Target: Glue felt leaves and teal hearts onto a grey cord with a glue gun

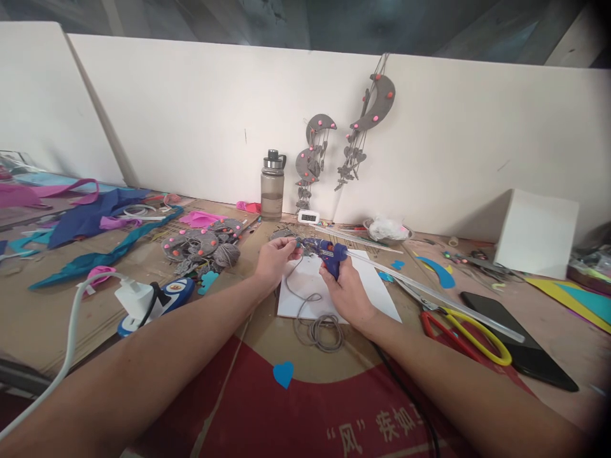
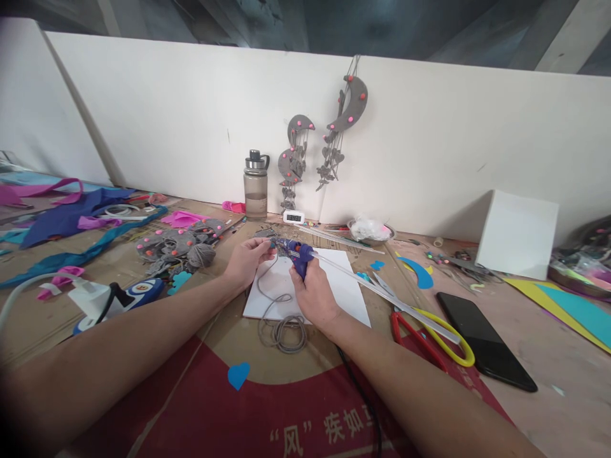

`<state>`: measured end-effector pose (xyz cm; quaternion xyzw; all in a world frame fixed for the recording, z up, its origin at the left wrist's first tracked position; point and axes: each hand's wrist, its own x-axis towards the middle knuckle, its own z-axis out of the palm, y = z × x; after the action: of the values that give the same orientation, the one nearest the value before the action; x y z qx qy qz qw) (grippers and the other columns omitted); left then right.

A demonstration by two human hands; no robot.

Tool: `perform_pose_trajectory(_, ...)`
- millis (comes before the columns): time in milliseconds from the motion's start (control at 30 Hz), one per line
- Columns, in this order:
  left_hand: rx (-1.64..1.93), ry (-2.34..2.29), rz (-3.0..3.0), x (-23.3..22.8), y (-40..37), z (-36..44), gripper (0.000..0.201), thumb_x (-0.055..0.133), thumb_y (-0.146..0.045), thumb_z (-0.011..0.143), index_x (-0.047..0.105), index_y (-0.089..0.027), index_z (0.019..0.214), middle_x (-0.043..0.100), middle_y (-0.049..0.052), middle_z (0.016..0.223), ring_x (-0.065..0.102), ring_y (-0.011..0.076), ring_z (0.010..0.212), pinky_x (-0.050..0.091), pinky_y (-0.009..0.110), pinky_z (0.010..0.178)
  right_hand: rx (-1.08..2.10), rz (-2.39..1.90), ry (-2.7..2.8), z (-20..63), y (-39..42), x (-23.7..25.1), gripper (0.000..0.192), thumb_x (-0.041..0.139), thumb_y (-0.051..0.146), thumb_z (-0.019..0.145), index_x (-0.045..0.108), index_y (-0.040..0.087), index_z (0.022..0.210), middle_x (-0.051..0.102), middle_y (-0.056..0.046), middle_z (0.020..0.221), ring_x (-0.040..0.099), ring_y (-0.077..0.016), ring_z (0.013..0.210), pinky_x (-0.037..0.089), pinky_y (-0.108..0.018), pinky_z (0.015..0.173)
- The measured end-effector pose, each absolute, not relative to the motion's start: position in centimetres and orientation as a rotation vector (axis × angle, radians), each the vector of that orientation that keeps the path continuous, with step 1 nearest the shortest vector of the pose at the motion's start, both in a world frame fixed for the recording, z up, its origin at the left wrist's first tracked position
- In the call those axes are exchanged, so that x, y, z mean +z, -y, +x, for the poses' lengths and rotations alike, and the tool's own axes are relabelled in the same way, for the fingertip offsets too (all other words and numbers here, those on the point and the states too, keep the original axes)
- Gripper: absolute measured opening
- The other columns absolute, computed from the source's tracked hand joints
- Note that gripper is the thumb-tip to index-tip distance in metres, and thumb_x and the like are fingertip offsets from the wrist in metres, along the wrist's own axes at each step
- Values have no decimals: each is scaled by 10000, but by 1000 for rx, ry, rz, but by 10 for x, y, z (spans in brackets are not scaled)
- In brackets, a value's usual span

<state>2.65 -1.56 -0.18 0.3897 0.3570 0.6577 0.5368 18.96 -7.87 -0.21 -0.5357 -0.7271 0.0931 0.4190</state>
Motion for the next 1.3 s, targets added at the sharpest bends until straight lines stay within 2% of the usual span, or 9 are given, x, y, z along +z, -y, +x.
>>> perform_pose_trajectory(233, 1578, -858, 939, -2, 15, 26, 129, 711, -181, 707, 620, -94, 735, 595, 2, 663, 600, 97, 572, 500, 251, 580, 251, -1326, 1808, 190, 78, -3, 279, 440, 392, 859, 461, 169, 1026, 647, -143, 974, 611, -261, 886, 463, -395, 809)
perform_pose_trajectory(633, 1580, -849, 931, -3, 15, 27, 121, 708, -179, 698, 622, -98, 722, 599, 2, 650, 598, 97, 570, 502, 244, 572, 275, -1349, 1803, 189, 80, -1, 311, 414, 408, 846, 452, 154, 1021, 636, -176, 977, 606, -301, 898, 460, -446, 813)
perform_pose_trajectory(1300, 1586, -853, 947, -3, 15, 27, 72, 662, -150, 734, 625, -90, 736, 596, 2, 665, 602, 93, 558, 505, 235, 549, 278, -1353, 1792, 189, 80, -2, 293, 418, 420, 847, 453, 169, 994, 631, -166, 972, 608, -289, 896, 462, -432, 809)
